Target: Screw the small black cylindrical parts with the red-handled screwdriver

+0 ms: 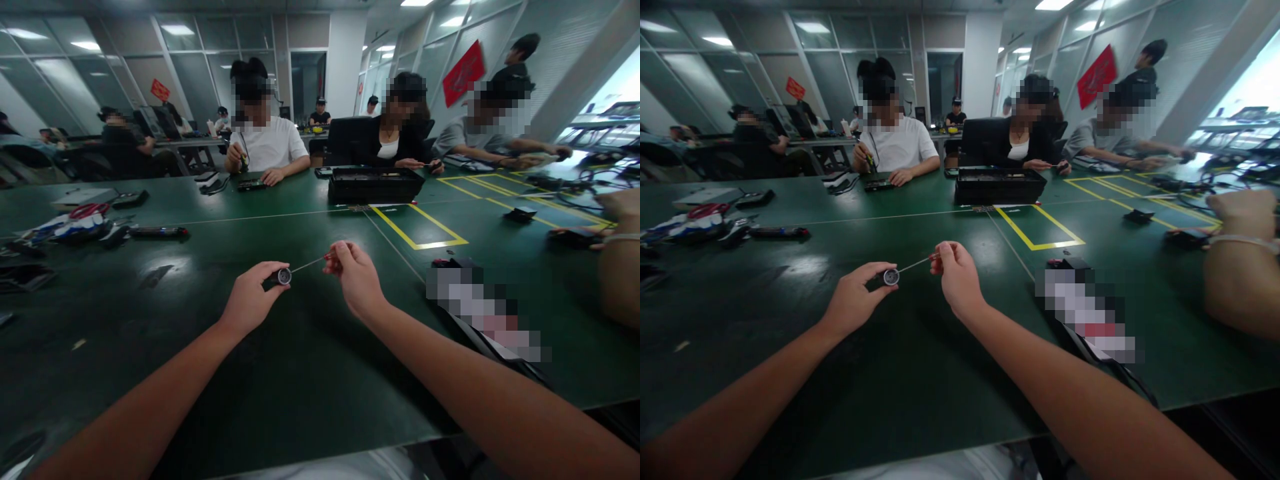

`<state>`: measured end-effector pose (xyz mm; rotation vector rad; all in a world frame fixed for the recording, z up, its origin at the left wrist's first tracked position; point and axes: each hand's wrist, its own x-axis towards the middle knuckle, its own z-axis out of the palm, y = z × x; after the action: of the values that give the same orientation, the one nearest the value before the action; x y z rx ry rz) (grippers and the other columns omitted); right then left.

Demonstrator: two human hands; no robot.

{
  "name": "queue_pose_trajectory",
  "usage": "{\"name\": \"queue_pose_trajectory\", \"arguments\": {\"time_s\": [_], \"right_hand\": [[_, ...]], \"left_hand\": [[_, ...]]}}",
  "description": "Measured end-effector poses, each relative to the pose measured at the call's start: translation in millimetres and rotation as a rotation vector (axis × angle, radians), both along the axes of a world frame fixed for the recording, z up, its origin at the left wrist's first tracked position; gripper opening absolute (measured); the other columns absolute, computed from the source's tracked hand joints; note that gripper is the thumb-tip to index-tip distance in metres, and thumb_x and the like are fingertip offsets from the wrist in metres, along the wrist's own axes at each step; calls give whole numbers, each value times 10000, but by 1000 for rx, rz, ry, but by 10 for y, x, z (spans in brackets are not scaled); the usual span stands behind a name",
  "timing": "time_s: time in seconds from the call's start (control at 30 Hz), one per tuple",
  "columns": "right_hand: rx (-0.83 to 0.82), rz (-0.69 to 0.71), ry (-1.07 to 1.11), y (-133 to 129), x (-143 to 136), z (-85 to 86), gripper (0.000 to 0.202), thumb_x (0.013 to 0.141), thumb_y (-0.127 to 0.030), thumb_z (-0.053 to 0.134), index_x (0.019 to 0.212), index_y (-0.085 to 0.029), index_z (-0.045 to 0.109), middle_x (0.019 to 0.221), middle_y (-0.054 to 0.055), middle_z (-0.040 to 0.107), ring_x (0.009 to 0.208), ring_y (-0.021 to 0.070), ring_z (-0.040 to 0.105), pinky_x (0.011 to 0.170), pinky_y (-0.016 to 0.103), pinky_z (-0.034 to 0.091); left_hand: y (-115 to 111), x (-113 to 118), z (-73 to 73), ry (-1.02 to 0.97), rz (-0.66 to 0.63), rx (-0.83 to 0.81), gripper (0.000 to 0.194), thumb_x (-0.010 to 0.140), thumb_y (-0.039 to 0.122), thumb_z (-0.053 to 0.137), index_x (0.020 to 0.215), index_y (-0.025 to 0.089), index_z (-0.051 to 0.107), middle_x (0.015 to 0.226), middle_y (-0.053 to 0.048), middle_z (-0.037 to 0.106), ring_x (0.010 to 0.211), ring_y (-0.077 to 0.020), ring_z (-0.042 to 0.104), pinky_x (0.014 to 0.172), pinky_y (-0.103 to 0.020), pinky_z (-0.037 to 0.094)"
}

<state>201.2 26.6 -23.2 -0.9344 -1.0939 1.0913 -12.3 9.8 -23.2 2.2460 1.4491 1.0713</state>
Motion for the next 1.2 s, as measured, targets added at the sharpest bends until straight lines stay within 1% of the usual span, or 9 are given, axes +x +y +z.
{"name": "queue_pose_trajectory", "arguments": {"time_s": [0.13,0.47,0.73,0.87,0.97,1.2], "right_hand": [[78,1,-112,-45,-18,12,272,950,-479,527,948,-213,584,805,2,630,693,141,597,692,312,515],[146,-23,-267,-152,-47,99,231,976,-427,488,946,-214,570,790,10,643,704,152,606,694,319,501],[192,-12,-390,-157,-25,101,224,1003,-409,453,945,-225,567,784,4,643,730,160,613,716,321,481],[201,-103,-464,-159,-4,125,232,1014,-399,429,919,-227,552,762,-1,620,710,158,594,690,318,457],[225,-144,-451,-176,8,143,229,1019,-398,421,939,-228,552,770,0,616,712,157,593,691,315,460],[272,-64,-447,-207,-23,123,199,1020,-383,442,977,-229,560,813,6,654,749,155,631,713,309,487]], "left_hand": [[-14,4,12,-9,3,-2,354,825,206,735,1176,234,700,1189,-52,714,1119,-231,658,1026,-421,513],[-18,1,-8,6,-11,32,355,836,200,722,1188,238,700,1206,-51,707,1134,-223,650,1043,-428,501],[-18,0,4,32,-24,50,336,832,178,716,1164,232,713,1191,-51,713,1122,-224,653,1034,-422,502],[-10,-5,-3,52,-33,72,341,829,168,720,1165,228,714,1196,-52,713,1131,-221,647,1039,-419,493],[-7,-4,-5,43,-25,67,350,825,167,726,1169,225,714,1197,-54,711,1123,-219,650,1037,-415,496],[-8,4,-6,30,-28,57,363,824,167,743,1181,226,712,1192,-45,709,1115,-204,650,1030,-391,500]]}}
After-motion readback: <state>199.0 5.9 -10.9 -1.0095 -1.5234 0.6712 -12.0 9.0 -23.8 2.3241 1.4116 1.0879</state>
